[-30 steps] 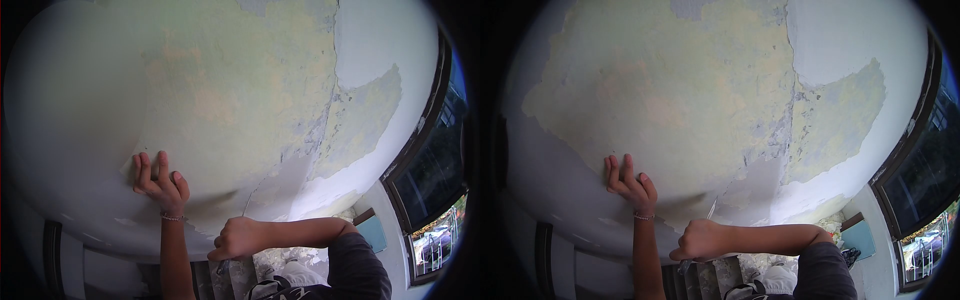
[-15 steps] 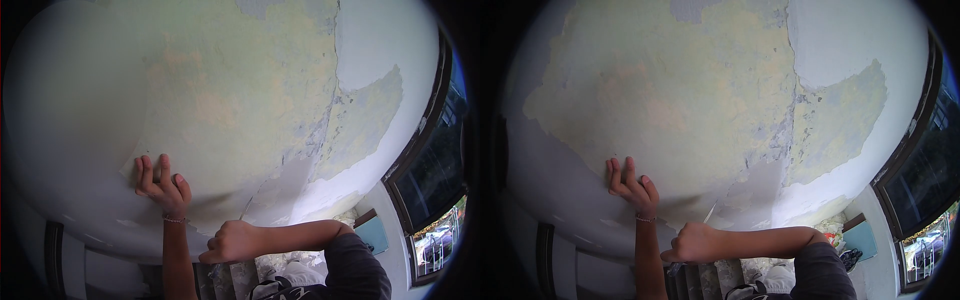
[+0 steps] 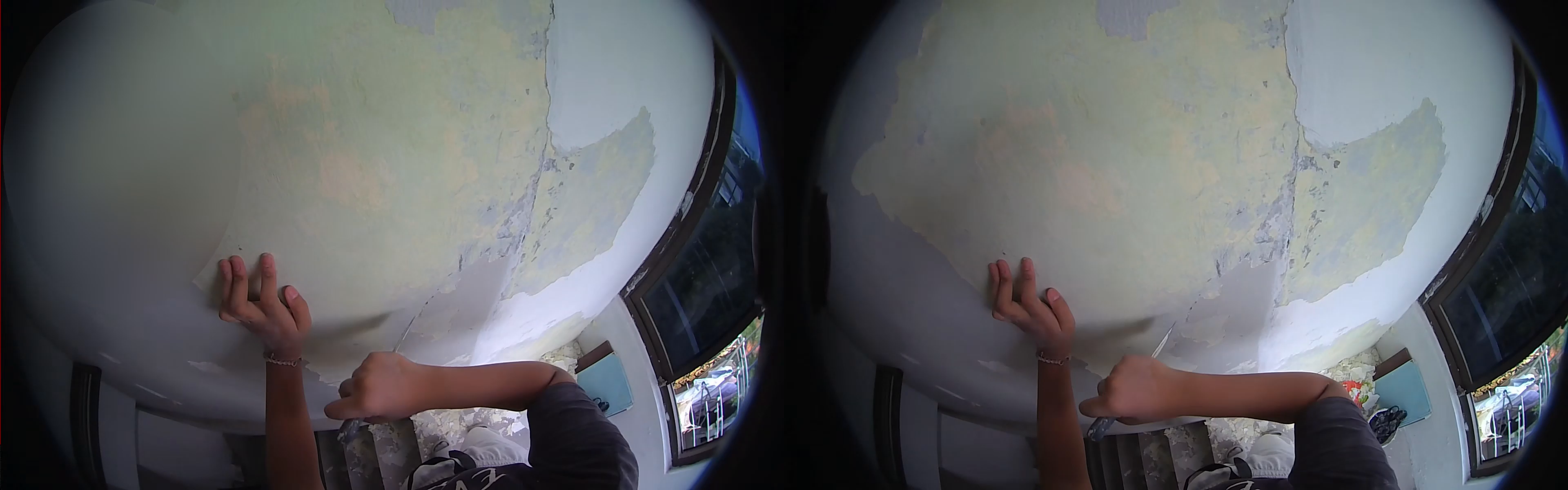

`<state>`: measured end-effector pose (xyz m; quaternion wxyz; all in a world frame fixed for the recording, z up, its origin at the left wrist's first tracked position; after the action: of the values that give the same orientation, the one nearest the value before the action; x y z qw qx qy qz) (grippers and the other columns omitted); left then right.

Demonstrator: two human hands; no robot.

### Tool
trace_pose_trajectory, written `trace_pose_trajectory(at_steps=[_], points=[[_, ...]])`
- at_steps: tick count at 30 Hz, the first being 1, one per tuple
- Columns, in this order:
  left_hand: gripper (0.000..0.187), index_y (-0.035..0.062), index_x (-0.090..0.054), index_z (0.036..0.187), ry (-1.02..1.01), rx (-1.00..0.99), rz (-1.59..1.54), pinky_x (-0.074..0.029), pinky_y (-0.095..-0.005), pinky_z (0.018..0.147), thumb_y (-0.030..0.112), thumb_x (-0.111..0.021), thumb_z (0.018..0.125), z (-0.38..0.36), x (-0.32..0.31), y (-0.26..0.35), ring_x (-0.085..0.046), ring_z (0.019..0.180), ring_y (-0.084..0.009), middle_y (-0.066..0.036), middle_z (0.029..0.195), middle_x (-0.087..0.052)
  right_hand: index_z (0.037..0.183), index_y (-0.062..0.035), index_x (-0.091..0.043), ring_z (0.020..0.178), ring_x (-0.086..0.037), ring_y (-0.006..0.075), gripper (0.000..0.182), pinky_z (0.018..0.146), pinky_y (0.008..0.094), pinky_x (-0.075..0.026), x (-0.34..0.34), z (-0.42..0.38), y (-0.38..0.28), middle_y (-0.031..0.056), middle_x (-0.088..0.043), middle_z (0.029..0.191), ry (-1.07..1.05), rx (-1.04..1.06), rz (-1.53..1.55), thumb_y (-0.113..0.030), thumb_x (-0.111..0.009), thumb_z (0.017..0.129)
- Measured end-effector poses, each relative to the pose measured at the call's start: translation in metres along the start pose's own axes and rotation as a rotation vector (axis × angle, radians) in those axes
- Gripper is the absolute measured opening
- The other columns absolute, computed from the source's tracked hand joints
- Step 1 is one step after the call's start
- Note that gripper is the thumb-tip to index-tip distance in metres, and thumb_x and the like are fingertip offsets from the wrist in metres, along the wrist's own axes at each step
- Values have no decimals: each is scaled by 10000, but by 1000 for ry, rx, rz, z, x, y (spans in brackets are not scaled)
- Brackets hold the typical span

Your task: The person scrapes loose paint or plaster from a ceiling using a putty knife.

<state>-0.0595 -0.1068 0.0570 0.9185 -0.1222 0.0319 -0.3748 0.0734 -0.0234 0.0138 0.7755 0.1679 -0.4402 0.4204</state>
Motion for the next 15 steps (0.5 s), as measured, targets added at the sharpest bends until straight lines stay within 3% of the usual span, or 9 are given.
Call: trace_pose_trajectory(at_steps=[3,4,7,10,11,12,15], points=[[407,35,-573,1308,-9,0,3,-300,-473,1035,208,-430,968,-4,3,2,-385,1339,-403,-188,1401,-407,945,-166,-599,515,-613,247,237,400,380,-437,14,-6,14,25,-543,600,91,-29,25,-139,-653,716],[406,31,-576,1304,-32,2,11,-302,-471,1035,205,-429,967,-4,4,1,-381,1339,-402,-188,1401,-407,943,-164,-596,517,-615,242,231,400,380,-439,13,-8,32,28,-548,611,32,-94,-31,-141,-647,719],[406,23,-581,1297,-13,-6,0,-307,-467,1040,198,-430,964,-1,4,2,-367,1340,-398,-187,1399,-406,948,-164,-597,521,-614,234,253,412,378,-443,13,-4,13,22,-554,624,-9,-54,-117,-147,-661,703],[415,-24,-537,1313,-26,-15,7,-300,-486,1069,187,-420,974,3,2,3,-346,1354,-404,-200,1397,-388,941,-164,-597,531,-609,238,260,434,387,-447,28,-7,6,20,-556,634,88,0,14,-135,-680,696],[422,-45,-514,1321,-54,-18,10,-296,-496,1082,182,-415,980,2,4,5,-339,1360,-407,-206,1396,-380,934,-163,-596,533,-608,241,254,437,390,-445,30,-11,11,21,-556,636,121,-19,42,-136,-684,698],[422,-46,-514,1321,-70,-16,4,-298,-496,1082,180,-414,980,0,6,6,-338,1360,-408,-207,1394,-380,913,-151,-596,540,-606,249,228,434,397,-435,25,-19,42,22,-543,631,123,-187,-47,-125,-684,705],[422,-46,-514,1322,-41,-20,8,-303,-494,1081,179,-410,980,7,0,4,-337,1359,-409,-211,1389,-380,880,-142,-586,525,-594,249,210,423,396,-420,21,-33,39,16,-540,617,120,-226,-26,-122,-688,697]])
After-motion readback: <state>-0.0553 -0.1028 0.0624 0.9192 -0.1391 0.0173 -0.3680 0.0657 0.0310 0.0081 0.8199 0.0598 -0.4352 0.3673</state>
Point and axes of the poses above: each hand's wrist, its own z-axis towards the middle knuckle, its own x-axis out of the back of the hand, y = z × x, the point moved 5 cm from there along z, towards the middle knuckle
